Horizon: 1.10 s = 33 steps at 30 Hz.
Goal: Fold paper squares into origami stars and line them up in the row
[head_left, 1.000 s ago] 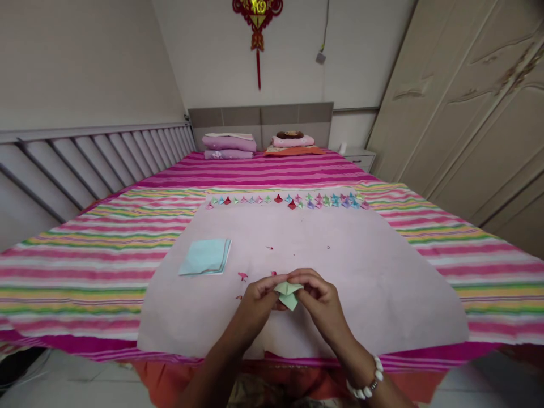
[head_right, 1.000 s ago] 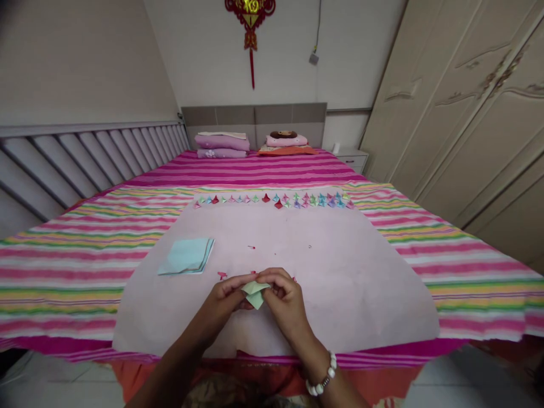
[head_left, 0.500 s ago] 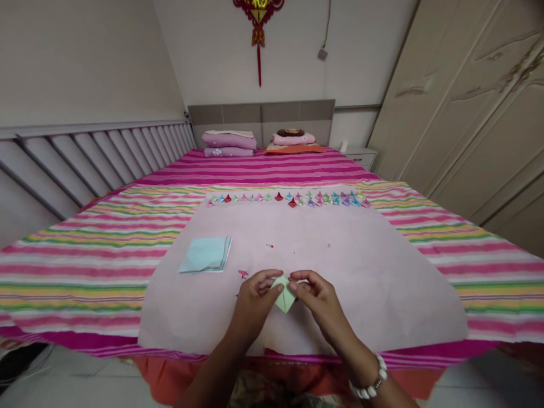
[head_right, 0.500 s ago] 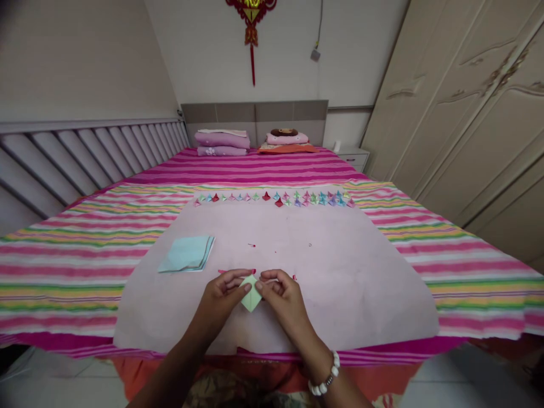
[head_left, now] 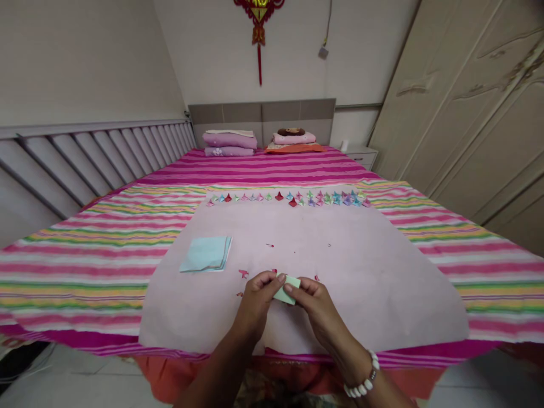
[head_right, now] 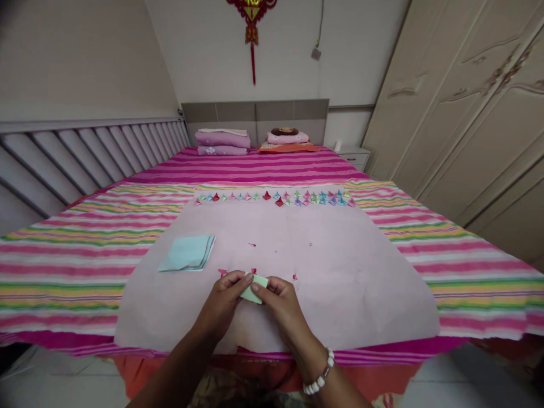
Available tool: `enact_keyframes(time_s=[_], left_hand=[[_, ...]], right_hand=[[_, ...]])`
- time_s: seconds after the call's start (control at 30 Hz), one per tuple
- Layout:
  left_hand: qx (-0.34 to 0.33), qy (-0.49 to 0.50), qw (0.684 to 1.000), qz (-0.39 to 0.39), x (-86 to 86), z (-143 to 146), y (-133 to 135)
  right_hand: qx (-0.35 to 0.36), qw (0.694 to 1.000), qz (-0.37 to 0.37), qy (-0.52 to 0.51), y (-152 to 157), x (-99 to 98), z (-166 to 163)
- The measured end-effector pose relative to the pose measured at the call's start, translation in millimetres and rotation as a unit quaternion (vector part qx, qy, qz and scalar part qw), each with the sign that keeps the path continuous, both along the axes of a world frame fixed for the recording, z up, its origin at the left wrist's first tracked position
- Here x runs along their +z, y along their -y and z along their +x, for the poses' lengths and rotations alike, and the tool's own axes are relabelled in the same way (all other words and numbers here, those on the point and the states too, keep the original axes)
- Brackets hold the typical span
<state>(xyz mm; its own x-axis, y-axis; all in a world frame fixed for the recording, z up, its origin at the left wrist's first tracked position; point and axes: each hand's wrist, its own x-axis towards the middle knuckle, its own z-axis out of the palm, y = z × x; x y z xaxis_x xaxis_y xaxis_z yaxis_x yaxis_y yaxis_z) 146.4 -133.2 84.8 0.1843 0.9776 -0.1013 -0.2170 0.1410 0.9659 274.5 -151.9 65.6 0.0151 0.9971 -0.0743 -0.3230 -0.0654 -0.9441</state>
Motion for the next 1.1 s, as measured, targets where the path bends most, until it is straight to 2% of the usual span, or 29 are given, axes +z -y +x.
enact_keyframes(time_s=[0.13, 0.27, 0.4, 0.53, 0.63, 0.73, 0.87, 1.1], left_hand=[[0.035, 0.036, 0.999, -0.008, -9.8, 3, -2], [0.052, -0.005, 0.999, -0.004, -12.8, -6, -2], [-0.01, -0.094, 0.995, 0.014, -6.2, -18, 0], [-0.074, -0.125, 0.989, 0.015, -0.3, -23, -1], [-0.083, -0.137, 0.987, 0.033, 1.1, -23, -4], [-0.08, -0.144, 0.985, 0.051, 1.9, -20, -6], [-0.08, -0.137, 0.986, 0.045, 1.1, -18, -5], [-0.107, -0.135, 0.985, 0.025, 1.4, -19, 2]], right_hand=[[-0.001, 1.0, -0.018, -0.012, 2, -4.5, -4], [-0.038, 0.999, -0.003, 0.007, -1, -4.1, 5], [-0.06, 0.998, 0.017, 0.03, -6, 0.3, 18], [-0.009, 0.997, 0.021, 0.075, -6, 6.0, 23], [0.043, 0.993, 0.035, 0.108, -5, 8.9, 20], [0.067, 0.988, 0.059, 0.129, -5, 8.9, 17], [0.039, 0.99, 0.058, 0.123, -6, 7.2, 18], [0.011, 0.999, 0.03, 0.038, -7, 11.8, 21]])
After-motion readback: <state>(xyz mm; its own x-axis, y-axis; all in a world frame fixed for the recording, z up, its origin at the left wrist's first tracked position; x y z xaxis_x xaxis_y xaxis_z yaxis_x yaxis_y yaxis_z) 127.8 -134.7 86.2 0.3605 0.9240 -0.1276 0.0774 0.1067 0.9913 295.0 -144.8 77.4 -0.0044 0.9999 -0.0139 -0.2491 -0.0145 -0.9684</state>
